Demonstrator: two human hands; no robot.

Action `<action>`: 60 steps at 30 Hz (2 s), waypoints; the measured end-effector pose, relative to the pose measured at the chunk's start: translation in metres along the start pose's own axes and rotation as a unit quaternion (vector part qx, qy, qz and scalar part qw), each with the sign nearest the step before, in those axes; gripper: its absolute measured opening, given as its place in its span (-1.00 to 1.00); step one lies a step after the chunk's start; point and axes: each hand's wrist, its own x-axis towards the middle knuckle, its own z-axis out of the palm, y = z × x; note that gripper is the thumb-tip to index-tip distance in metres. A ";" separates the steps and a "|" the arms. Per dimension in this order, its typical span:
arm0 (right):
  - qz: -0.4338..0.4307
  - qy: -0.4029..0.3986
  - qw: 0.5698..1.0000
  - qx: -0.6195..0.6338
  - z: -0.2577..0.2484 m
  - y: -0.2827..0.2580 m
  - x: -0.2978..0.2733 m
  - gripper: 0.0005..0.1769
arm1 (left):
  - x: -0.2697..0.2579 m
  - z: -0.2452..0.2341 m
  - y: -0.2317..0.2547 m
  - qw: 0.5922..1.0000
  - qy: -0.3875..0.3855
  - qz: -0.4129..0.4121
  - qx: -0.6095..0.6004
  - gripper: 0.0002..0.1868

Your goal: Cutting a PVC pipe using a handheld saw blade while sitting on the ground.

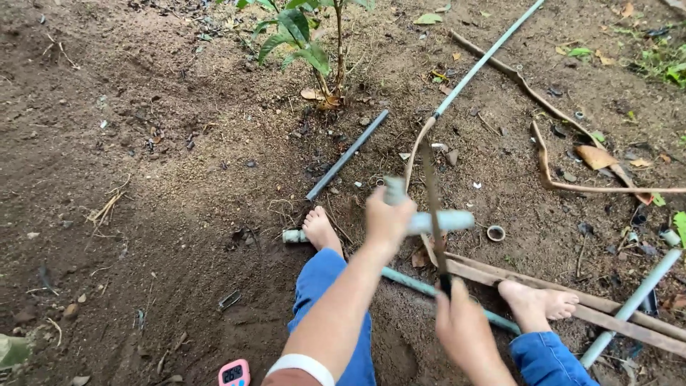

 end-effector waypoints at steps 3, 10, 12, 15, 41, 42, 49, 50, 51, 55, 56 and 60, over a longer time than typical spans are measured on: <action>-0.010 0.099 0.995 0.005 0.006 0.009 0.010 -0.60 | 0.004 0.003 -0.007 0.995 -0.034 0.092 0.036 -0.77; -0.057 0.087 0.994 -0.027 0.031 0.032 0.010 -0.69 | 0.003 -0.004 0.003 0.999 0.037 0.013 0.023 -0.67; -0.032 0.094 0.995 -0.015 0.016 0.016 0.012 -0.73 | 0.002 -0.001 0.001 0.998 0.011 0.042 0.040 -0.63; -0.007 0.029 0.998 -0.062 0.021 0.023 0.012 -0.85 | 0.017 -0.013 0.012 0.999 0.023 0.017 0.016 -0.71; -0.105 0.119 0.987 0.000 0.049 0.043 0.010 -0.71 | 0.030 -0.022 -0.012 0.992 0.073 0.102 0.023 -0.66; -0.102 0.116 0.988 0.004 0.043 0.037 0.009 -0.71 | 0.019 -0.022 -0.003 0.992 0.072 0.099 0.028 -0.66; -0.053 0.028 0.998 -0.013 0.007 -0.005 -0.001 -0.77 | 0.015 -0.019 0.006 0.995 0.045 0.062 0.059 -0.72; -0.037 -0.020 0.999 -0.030 0.006 -0.008 -0.006 -0.83 | 0.025 -0.026 0.007 0.993 0.068 0.091 -0.026 -0.70; -0.039 -0.017 0.999 -0.032 0.015 0.000 -0.005 -0.83 | 0.032 -0.031 0.002 0.993 0.067 0.094 -0.029 -0.70; -0.113 0.059 0.992 0.014 0.029 0.014 0.002 -0.74 | 0.044 -0.046 -0.004 0.985 0.110 0.134 -0.017 -0.72; -0.112 0.073 0.991 0.009 0.025 0.014 0.006 -0.73 | 0.043 -0.044 -0.003 0.987 0.108 0.120 -0.022 -0.74; -0.095 0.086 0.992 0.012 0.016 -0.003 0.011 -0.77 | 0.006 -0.021 0.004 0.991 0.017 0.112 0.074 -0.70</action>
